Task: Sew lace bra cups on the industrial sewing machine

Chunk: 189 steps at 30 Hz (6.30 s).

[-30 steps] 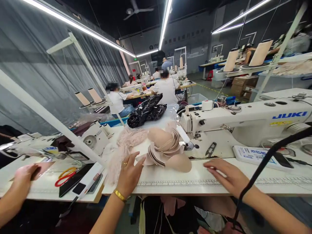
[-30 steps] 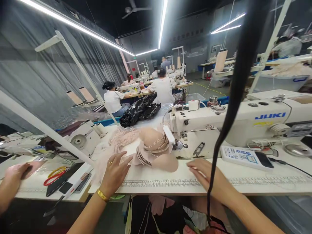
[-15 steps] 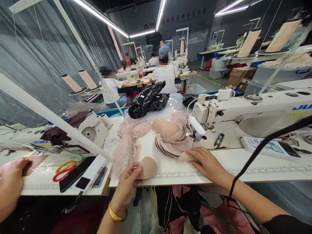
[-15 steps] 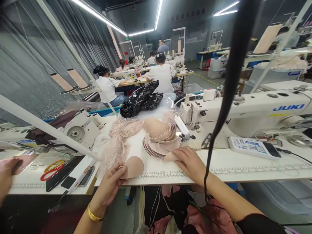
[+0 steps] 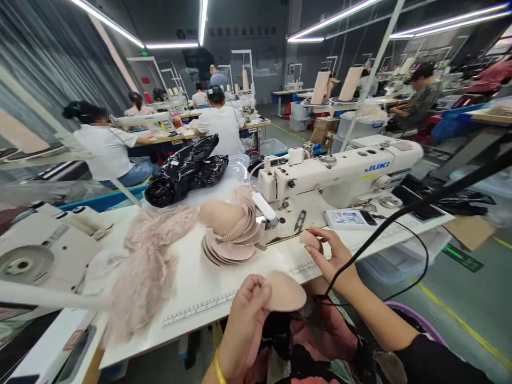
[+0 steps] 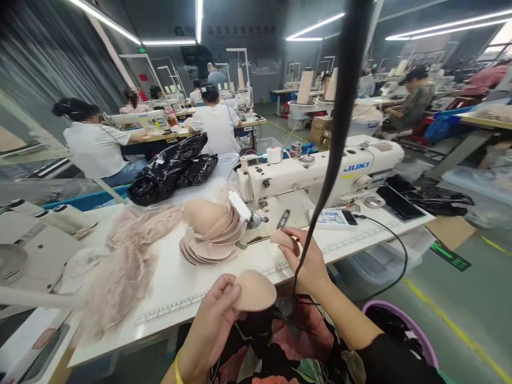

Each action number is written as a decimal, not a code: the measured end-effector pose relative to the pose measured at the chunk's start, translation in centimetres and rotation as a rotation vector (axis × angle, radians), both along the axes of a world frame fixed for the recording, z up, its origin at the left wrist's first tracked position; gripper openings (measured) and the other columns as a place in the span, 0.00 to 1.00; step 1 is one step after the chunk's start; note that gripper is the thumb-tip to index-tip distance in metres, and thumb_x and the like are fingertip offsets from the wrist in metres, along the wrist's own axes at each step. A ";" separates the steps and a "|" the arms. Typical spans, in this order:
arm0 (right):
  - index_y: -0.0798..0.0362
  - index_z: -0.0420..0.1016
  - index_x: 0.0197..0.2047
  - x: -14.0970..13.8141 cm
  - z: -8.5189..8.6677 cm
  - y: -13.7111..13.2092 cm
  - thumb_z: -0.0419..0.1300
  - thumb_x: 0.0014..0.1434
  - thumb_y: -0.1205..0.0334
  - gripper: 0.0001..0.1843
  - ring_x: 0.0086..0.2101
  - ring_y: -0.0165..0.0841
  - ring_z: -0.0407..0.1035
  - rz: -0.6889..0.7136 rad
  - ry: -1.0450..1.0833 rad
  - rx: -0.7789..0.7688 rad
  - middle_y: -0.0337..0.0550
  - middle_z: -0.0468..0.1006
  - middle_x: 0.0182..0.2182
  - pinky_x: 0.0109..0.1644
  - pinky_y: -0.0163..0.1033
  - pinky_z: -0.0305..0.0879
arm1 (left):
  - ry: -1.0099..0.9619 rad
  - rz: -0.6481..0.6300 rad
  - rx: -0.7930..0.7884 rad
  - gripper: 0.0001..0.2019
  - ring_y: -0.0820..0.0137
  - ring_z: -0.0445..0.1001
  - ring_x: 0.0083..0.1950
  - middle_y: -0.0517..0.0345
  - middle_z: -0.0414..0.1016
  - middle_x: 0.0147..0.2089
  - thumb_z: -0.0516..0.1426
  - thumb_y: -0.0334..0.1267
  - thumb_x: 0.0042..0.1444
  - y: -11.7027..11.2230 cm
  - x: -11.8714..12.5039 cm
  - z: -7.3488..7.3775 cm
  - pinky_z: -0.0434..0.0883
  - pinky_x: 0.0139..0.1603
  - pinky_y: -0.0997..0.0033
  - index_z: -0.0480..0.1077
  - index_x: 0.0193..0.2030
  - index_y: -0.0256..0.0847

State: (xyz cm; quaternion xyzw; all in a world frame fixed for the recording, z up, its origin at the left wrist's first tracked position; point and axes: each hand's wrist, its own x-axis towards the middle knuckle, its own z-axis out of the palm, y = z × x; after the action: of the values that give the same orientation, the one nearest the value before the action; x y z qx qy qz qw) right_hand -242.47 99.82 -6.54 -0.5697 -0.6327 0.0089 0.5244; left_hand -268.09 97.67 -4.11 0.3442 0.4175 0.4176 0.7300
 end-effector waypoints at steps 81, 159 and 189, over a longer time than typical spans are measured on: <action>0.51 0.72 0.46 -12.0 0.0 5.8 0.70 0.69 0.56 0.12 0.47 0.43 0.72 0.693 -0.217 0.014 0.50 0.78 0.47 0.52 0.49 0.75 | 1.323 -0.251 1.487 0.07 0.58 0.78 0.49 0.54 0.83 0.46 0.56 0.35 0.73 10.3 -13.0 0.9 0.72 0.54 0.53 0.76 0.47 0.45; 0.53 0.71 0.51 -8.0 -0.6 2.7 0.56 0.74 0.73 0.07 0.47 0.40 0.70 0.814 -0.253 0.147 0.53 0.80 0.47 0.52 0.47 0.76 | 1.414 -0.504 1.344 0.13 0.53 0.76 0.54 0.49 0.83 0.52 0.56 0.26 0.67 10.9 -11.3 3.2 0.73 0.54 0.49 0.82 0.43 0.44; 0.48 0.68 0.45 -1.5 -4.9 0.7 0.67 0.63 0.45 0.19 0.30 0.33 0.69 0.211 0.690 -0.377 0.34 0.70 0.32 0.34 0.38 0.67 | 1.552 0.319 0.970 0.26 0.43 0.78 0.58 0.41 0.83 0.54 0.56 0.58 0.62 7.9 -19.7 2.9 0.76 0.58 0.43 0.78 0.55 0.41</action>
State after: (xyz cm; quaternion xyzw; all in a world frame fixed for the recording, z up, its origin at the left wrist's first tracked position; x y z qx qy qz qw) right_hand -244.02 100.52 -11.47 -0.5515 -0.4619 0.3689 0.5885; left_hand -287.81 105.57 -1.19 0.7333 0.6111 0.2949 -0.0436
